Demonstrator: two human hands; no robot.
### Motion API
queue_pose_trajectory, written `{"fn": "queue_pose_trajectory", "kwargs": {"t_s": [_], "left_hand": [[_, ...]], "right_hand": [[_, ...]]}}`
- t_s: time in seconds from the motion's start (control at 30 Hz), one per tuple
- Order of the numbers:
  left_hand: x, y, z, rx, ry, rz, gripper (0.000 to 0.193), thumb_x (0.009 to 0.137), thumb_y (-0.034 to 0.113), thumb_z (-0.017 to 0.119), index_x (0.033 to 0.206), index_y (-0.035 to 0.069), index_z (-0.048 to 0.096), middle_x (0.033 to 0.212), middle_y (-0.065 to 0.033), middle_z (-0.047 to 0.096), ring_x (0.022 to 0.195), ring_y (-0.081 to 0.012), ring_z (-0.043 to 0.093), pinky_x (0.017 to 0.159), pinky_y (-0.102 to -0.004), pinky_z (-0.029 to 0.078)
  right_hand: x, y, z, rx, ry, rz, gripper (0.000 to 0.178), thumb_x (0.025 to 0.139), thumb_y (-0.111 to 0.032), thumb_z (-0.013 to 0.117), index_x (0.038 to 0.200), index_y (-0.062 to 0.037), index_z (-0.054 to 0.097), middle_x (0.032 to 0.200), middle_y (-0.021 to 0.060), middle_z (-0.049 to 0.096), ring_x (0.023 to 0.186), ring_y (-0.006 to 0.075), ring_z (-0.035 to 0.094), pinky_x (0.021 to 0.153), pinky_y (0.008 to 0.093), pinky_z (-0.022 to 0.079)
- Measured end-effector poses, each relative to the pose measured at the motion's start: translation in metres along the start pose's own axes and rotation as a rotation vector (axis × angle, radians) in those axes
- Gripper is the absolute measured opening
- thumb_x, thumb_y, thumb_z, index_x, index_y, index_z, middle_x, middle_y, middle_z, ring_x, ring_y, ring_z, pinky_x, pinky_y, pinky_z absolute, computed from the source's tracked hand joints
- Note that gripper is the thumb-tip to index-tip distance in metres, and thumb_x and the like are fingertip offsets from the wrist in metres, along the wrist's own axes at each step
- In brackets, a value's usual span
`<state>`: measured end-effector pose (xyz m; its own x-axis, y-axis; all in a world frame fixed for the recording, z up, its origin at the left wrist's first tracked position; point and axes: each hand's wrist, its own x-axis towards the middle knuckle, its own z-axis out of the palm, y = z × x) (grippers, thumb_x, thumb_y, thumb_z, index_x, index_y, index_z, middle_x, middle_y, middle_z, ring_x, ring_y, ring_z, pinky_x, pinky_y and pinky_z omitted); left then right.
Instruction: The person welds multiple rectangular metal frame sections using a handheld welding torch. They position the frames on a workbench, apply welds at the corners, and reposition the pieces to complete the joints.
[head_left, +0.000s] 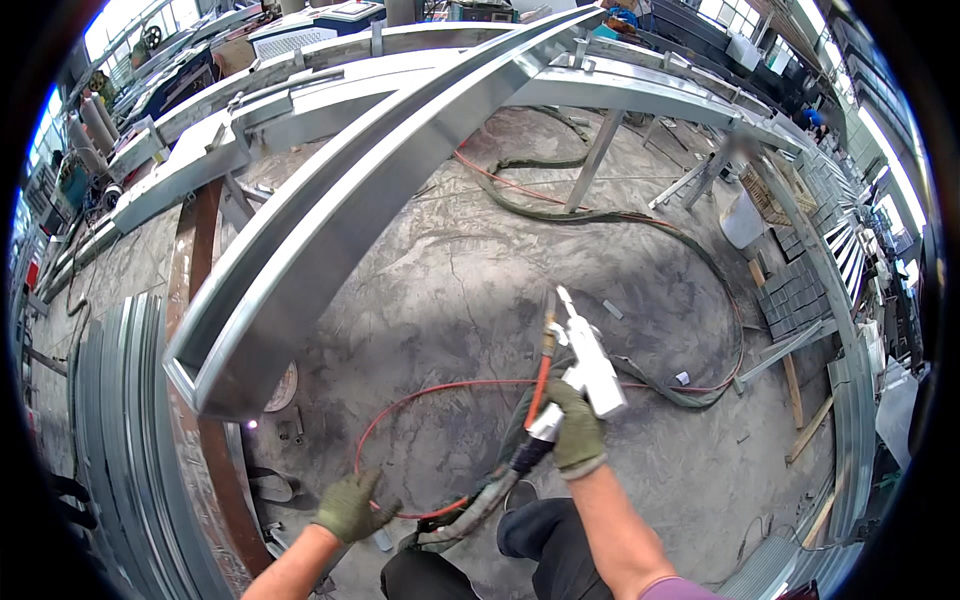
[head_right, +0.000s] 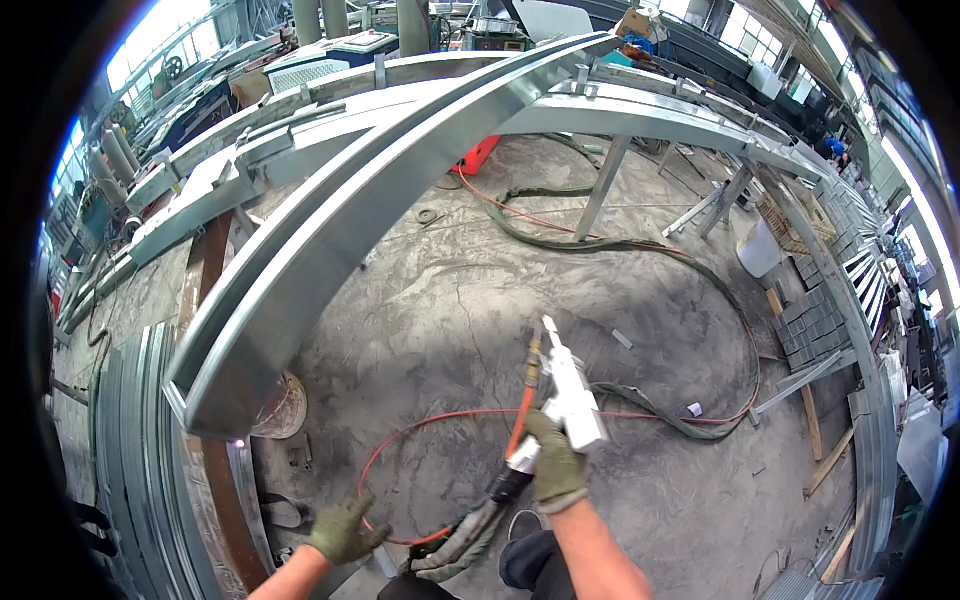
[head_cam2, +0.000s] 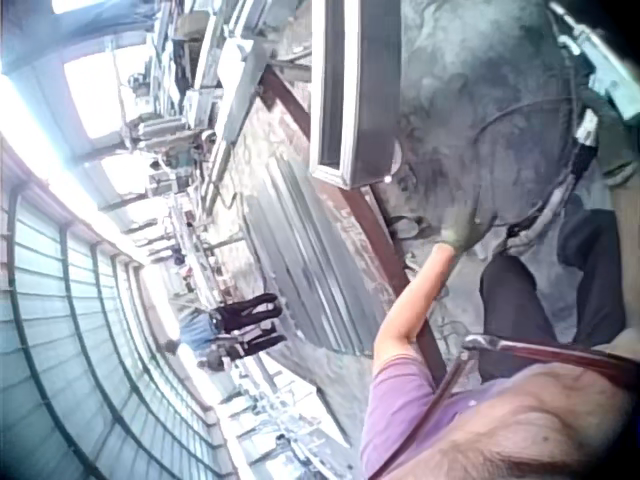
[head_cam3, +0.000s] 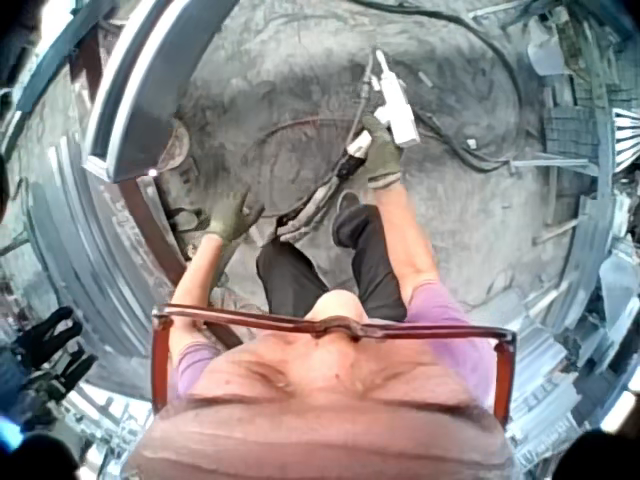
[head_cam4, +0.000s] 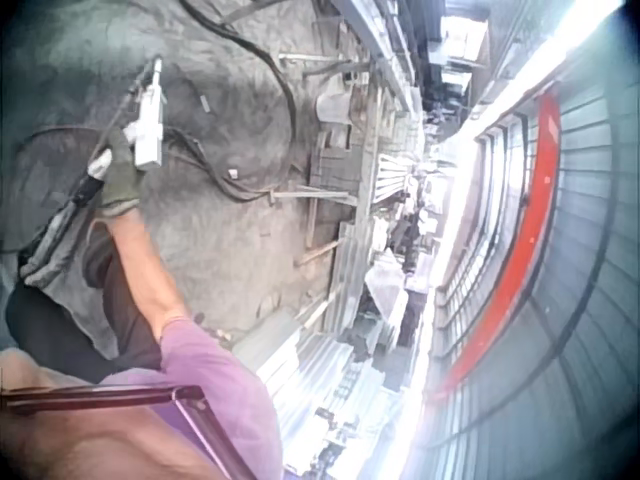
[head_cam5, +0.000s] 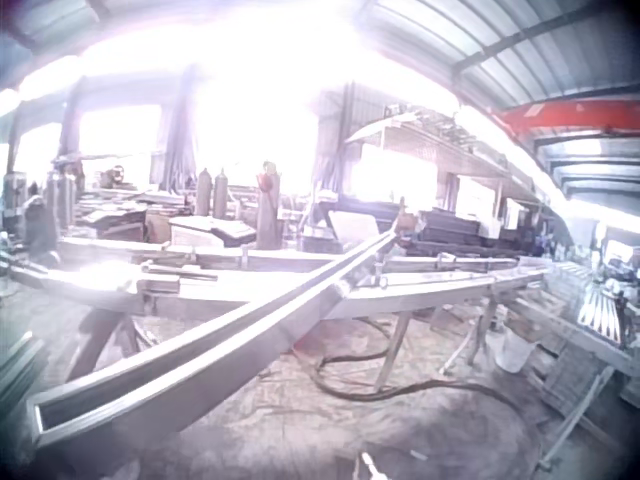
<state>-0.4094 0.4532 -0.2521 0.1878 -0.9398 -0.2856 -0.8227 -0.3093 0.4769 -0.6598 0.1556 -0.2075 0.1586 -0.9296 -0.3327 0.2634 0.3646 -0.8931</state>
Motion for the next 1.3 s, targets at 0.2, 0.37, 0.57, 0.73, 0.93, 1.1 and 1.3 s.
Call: {"fn": "queue_pose_trajectory", "kwargs": {"t_s": [0.2,0.37,0.57,0.73,0.93,1.1,1.3], "left_hand": [[-0.001,0.175,-0.027,-0.842,-0.454,0.09,0.069,0.099,0.055,0.078,0.153,0.013,0.068,0.141,-0.0187,0.077,0.132,-0.0365,0.073,0.112,-0.0448,0.055],[-0.001,0.25,-0.037,-0.446,-0.438,0.001,0.071,0.085,0.07,0.086,0.131,0.017,0.079,0.116,-0.0237,0.082,0.112,-0.043,0.079,0.091,-0.053,0.061],[0.041,0.333,-0.145,-0.147,-0.38,0.105,0.057,0.091,0.058,0.081,0.126,0.013,0.079,0.127,-0.0187,0.081,0.123,-0.043,0.075,0.104,-0.0533,0.058],[0.129,0.481,-0.243,-0.155,-0.142,0.63,0.068,0.086,0.052,0.088,0.136,0.009,0.071,0.132,-0.0178,0.075,0.125,-0.0416,0.07,0.106,-0.0524,0.055],[0.136,0.515,-0.3,-0.276,0.059,0.821,0.076,0.096,0.046,0.084,0.157,0.008,0.06,0.157,-0.0196,0.062,0.144,-0.042,0.06,0.122,-0.0526,0.048],[0.128,0.39,-0.315,-0.14,0.095,0.351,0.071,0.096,0.051,0.082,0.15,0.007,0.065,0.148,-0.0227,0.069,0.138,-0.0436,0.064,0.118,-0.053,0.05],[0.173,0.251,-0.336,-0.006,0.302,0.11,0.072,0.091,0.042,0.087,0.147,0.002,0.065,0.142,-0.0255,0.07,0.136,-0.0441,0.065,0.118,-0.0521,0.051]], "right_hand": [[-0.035,-0.134,-0.082,0.087,0.289,0.045,0.016,0.095,-0.015,0.078,0.085,-0.01,0.067,0.075,0.0026,0.065,0.066,0.0197,0.067,0.063,0.0363,0.056],[-0.068,-0.202,-0.148,0.109,0.486,0.039,0.016,0.095,-0.015,0.074,0.084,-0.013,0.063,0.073,0.0036,0.062,0.064,0.0218,0.066,0.06,0.0381,0.055],[-0.083,-0.315,-0.182,0.338,0.608,-0.109,0.016,0.094,-0.018,0.078,0.089,-0.0168,0.063,0.078,-0.001,0.06,0.072,0.0182,0.064,0.068,0.0373,0.055],[-0.113,-0.454,-0.264,0.405,0.764,-0.517,0.022,0.1,-0.028,0.077,0.115,-0.0133,0.069,0.099,0.0007,0.067,0.083,0.0161,0.069,0.073,0.0369,0.06],[-0.21,-0.587,-0.435,0.032,1.051,-0.911,0.044,0.103,-0.022,0.079,0.141,-0.0049,0.067,0.127,0.004,0.069,0.106,0.0171,0.068,0.092,0.0371,0.058],[-0.274,-0.611,-0.468,-0.192,1.215,-1.016,0.054,0.105,-0.018,0.079,0.154,-0.0007,0.065,0.141,0.0056,0.07,0.117,0.0176,0.067,0.1,0.037,0.056],[-0.231,-0.569,-0.373,-0.187,1.309,-0.836,0.052,0.104,-0.017,0.079,0.152,-0.0009,0.066,0.138,0.0054,0.07,0.115,0.0175,0.067,0.099,0.0364,0.056]]}}
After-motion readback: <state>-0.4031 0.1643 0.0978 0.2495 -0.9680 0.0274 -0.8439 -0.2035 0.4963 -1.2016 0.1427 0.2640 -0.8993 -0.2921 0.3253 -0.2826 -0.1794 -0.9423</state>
